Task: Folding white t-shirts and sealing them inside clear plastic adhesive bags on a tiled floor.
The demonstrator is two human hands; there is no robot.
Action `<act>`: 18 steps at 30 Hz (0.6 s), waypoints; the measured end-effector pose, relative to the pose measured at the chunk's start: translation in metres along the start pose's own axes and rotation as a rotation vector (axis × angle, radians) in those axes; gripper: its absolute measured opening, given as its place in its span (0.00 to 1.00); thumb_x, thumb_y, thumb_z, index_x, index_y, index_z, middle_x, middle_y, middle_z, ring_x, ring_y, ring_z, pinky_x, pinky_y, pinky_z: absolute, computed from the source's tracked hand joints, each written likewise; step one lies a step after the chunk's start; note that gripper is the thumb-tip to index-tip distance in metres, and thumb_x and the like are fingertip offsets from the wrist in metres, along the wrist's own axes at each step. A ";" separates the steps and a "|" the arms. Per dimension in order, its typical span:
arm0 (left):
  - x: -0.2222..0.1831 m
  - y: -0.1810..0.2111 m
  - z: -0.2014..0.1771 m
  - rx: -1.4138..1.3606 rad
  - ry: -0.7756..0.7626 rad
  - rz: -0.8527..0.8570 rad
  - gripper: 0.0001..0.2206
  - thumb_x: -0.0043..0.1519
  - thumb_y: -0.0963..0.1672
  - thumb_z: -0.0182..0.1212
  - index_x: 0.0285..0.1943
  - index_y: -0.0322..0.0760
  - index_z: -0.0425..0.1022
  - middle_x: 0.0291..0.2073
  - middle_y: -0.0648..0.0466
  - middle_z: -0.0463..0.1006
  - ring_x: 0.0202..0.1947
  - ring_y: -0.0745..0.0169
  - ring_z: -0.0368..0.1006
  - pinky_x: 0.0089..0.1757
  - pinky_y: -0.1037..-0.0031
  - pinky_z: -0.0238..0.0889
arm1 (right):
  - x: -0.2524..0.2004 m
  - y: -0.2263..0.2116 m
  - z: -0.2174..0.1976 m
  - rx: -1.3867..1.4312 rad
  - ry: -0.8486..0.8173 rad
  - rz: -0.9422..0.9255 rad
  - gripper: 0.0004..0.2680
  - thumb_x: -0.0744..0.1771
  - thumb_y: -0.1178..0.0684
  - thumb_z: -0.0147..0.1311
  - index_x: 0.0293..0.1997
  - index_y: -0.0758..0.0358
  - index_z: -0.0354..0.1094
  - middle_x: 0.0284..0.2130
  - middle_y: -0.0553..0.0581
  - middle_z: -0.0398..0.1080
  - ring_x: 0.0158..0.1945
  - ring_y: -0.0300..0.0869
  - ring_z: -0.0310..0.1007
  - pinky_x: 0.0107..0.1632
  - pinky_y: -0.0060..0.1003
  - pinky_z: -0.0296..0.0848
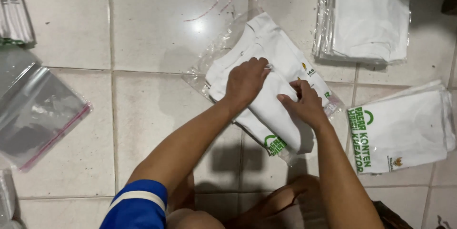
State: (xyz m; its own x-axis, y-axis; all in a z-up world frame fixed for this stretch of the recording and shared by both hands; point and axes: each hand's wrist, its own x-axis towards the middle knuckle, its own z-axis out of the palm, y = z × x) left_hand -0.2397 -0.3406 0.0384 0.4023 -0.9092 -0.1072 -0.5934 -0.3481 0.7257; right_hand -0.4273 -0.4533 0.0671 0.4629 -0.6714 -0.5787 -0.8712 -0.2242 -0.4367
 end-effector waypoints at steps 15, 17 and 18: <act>-0.284 -0.181 -0.051 0.008 0.345 -0.204 0.14 0.66 0.50 0.56 0.54 0.41 0.78 0.49 0.50 0.79 0.52 0.48 0.69 0.52 0.57 0.57 | -0.097 -0.012 0.011 0.170 0.025 0.002 0.12 0.69 0.47 0.54 0.40 0.64 0.55 0.43 0.61 0.69 0.69 0.51 0.69 0.51 0.36 0.62; -0.317 -0.215 -0.094 0.126 0.457 -0.354 0.11 0.64 0.46 0.57 0.51 0.40 0.77 0.46 0.49 0.78 0.48 0.46 0.68 0.49 0.56 0.56 | -0.120 -0.016 0.011 0.168 0.105 0.015 0.10 0.70 0.50 0.53 0.47 0.67 0.60 0.42 0.63 0.70 0.55 0.51 0.69 0.46 0.40 0.64; -0.335 -0.232 -0.115 0.251 0.557 -0.490 0.08 0.62 0.42 0.59 0.48 0.38 0.77 0.42 0.48 0.77 0.44 0.45 0.67 0.46 0.56 0.56 | -0.133 -0.017 0.011 0.179 0.194 0.033 0.11 0.70 0.52 0.52 0.55 0.70 0.65 0.41 0.65 0.71 0.41 0.50 0.70 0.40 0.43 0.66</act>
State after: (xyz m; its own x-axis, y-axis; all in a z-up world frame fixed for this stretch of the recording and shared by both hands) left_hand -0.1568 0.0706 -0.0159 0.9103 -0.4129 0.0297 -0.3709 -0.7818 0.5011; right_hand -0.4717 -0.3530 0.1441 0.3791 -0.8034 -0.4592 -0.8348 -0.0829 -0.5442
